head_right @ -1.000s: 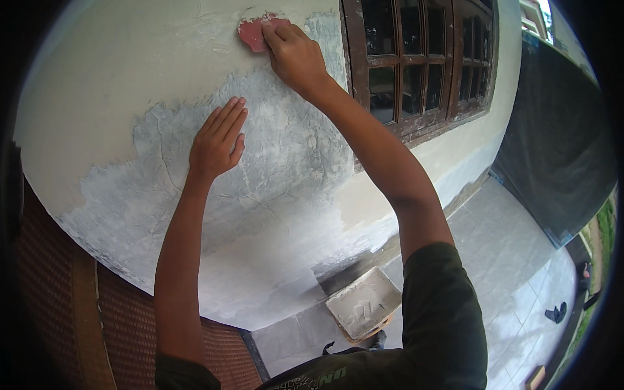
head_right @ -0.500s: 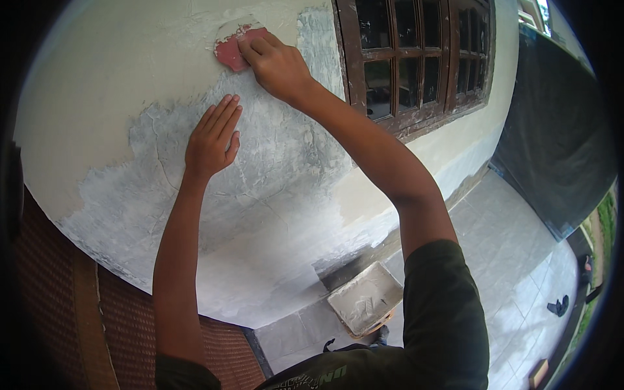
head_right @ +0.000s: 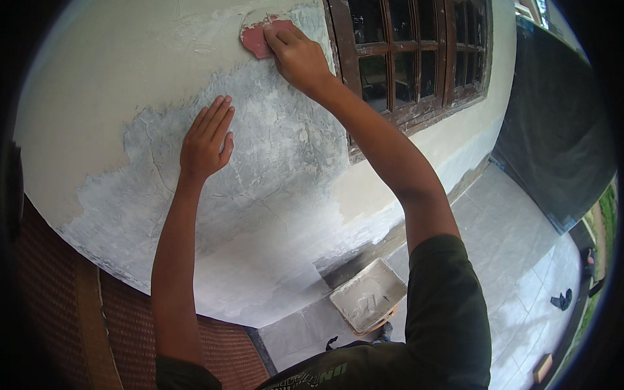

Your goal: The person applies plaster mix from a container onto a wall with a putty knife to patch and smooth the damaged surface.

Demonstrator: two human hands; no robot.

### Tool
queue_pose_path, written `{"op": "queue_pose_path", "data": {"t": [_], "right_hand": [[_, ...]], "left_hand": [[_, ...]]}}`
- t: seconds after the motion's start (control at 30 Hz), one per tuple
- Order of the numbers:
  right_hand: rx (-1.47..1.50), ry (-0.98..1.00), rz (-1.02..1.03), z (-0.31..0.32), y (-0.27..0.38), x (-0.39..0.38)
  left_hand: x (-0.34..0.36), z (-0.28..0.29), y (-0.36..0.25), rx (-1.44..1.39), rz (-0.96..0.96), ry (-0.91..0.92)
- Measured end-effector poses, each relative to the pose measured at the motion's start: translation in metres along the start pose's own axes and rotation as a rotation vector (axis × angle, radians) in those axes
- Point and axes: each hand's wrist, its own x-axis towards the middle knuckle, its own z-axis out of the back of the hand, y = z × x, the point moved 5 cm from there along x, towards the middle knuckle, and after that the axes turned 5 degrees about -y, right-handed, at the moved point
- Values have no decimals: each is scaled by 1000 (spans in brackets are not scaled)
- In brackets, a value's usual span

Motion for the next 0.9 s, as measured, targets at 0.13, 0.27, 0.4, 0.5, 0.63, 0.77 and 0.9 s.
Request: {"op": "queue_pose_path", "data": {"t": [0.13,0.27,0.4,0.5,0.63,0.77,0.9], "right_hand": [[181,137,-34,8,60,-73],[255,97,-71,29,64,-47],[87,-61,-135,20,11,7],[-47,-35,-120,10,-4,-7],[163,178,-105,12,58,-82],[289,69,-103,34,66,-47],[123,-117,-123,16,27,25]], "left_hand": [[-3,3,1,29,8,26],[0,5,0,44,5,27],[-1,3,0,13,6,17],[3,0,-3,42,-9,-8],[-1,4,1,42,3,9],[2,4,-1,37,3,6],[-1,2,0,11,5,3]]}}
